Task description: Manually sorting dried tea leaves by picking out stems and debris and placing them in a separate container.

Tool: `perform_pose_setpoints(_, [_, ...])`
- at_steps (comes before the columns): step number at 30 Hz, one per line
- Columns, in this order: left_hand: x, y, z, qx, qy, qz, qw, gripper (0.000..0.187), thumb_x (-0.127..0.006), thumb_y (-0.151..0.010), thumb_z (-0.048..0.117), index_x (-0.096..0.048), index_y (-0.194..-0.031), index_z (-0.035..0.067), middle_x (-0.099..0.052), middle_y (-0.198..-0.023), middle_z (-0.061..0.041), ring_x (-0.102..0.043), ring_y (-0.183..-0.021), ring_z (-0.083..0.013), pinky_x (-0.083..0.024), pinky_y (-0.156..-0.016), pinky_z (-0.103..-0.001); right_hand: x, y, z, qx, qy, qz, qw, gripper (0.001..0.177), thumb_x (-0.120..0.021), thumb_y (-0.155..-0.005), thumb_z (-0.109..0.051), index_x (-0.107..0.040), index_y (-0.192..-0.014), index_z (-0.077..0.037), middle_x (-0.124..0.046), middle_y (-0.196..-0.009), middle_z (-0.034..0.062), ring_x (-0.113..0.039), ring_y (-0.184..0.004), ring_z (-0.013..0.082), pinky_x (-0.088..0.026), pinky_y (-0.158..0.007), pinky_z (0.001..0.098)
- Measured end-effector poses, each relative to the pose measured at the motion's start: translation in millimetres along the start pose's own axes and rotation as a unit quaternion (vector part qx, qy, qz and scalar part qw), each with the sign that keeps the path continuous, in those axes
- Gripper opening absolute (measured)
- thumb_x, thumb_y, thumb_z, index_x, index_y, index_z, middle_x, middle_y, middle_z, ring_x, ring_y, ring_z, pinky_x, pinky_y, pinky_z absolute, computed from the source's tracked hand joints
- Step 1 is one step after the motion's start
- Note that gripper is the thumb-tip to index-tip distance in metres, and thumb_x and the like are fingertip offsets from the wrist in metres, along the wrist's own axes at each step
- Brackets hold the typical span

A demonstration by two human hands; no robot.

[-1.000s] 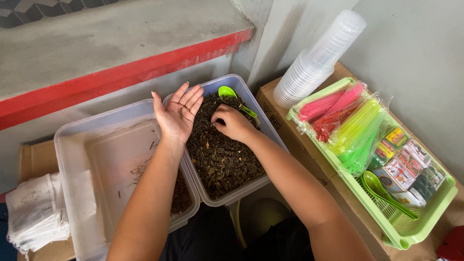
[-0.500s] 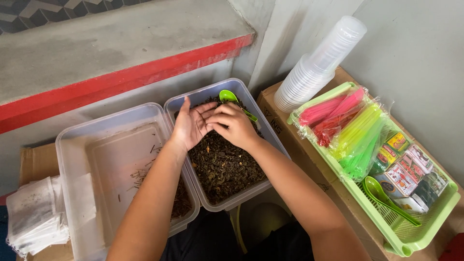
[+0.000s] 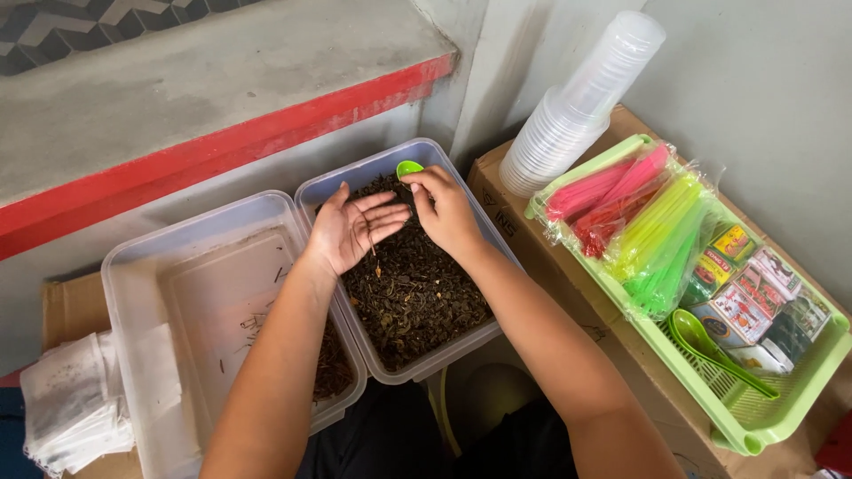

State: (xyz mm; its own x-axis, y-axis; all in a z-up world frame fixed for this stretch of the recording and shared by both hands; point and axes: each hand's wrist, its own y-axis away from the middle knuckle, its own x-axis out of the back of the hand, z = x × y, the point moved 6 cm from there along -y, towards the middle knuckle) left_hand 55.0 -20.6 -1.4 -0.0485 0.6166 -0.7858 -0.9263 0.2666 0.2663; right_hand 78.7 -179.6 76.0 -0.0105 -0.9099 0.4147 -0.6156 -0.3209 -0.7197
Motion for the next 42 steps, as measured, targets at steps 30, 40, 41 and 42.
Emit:
perform_pose_setpoints(30, [16.3, 0.9, 26.5, -0.195, 0.153, 0.006, 0.969, 0.083, -0.032, -0.101, 0.063, -0.054, -0.14, -0.007, -0.054, -0.14, -0.038, -0.054, -0.134, -0.0473, -0.05, -0.111, -0.054, -37.1, 16.5, -18.0, -0.084, -0.03, -0.287, 0.954, 0.013, -0.069, -0.092, -0.007, -0.079, -0.1, -0.005, -0.072, -0.094, 0.012, -0.069, -0.091, 0.028, -0.056, -0.08, 0.0379])
perform_pose_setpoints(40, [46.5, -40.2, -6.3, -0.12, 0.082, 0.021, 0.989, 0.071, -0.034, -0.107, 0.052, -0.055, -0.139, -0.007, -0.064, -0.13, -0.031, -0.068, -0.118, -0.0396, -0.064, -0.092, -0.044, -19.8, -24.0, -80.9, 0.029, 0.08, -0.214, 0.973, 0.007, -0.073, -0.09, -0.014, -0.078, -0.092, -0.011, -0.072, -0.089, 0.0093, -0.069, -0.086, 0.0295, -0.057, -0.078, 0.0399])
perform_pose_setpoints(41, [32.8, -32.4, -1.7, -0.126, 0.087, 0.016, 0.988, 0.065, -0.038, -0.107, 0.047, -0.055, -0.139, -0.007, -0.064, -0.131, -0.03, -0.068, -0.118, -0.0384, -0.064, -0.093, -0.043, -18.3, -28.1, -86.5, 0.024, 0.071, -0.217, 0.973, 0.009, -0.072, -0.09, -0.015, -0.077, -0.093, -0.008, -0.072, -0.09, 0.0121, -0.069, -0.086, 0.032, -0.057, -0.077, 0.0421])
perform_pose_setpoints(42, [19.2, -24.9, 2.8, -0.132, 0.093, 0.011, 0.987, 0.059, -0.042, -0.107, 0.041, -0.055, -0.14, -0.006, -0.064, -0.132, -0.029, -0.068, -0.119, -0.0373, -0.063, -0.094, -0.041, -16.7, -32.3, -91.8, 0.019, 0.062, -0.221, 0.973, 0.013, -0.071, -0.091, -0.016, -0.076, -0.094, -0.005, -0.072, -0.09, 0.0149, -0.069, -0.086, 0.0345, -0.057, -0.076, 0.0442])
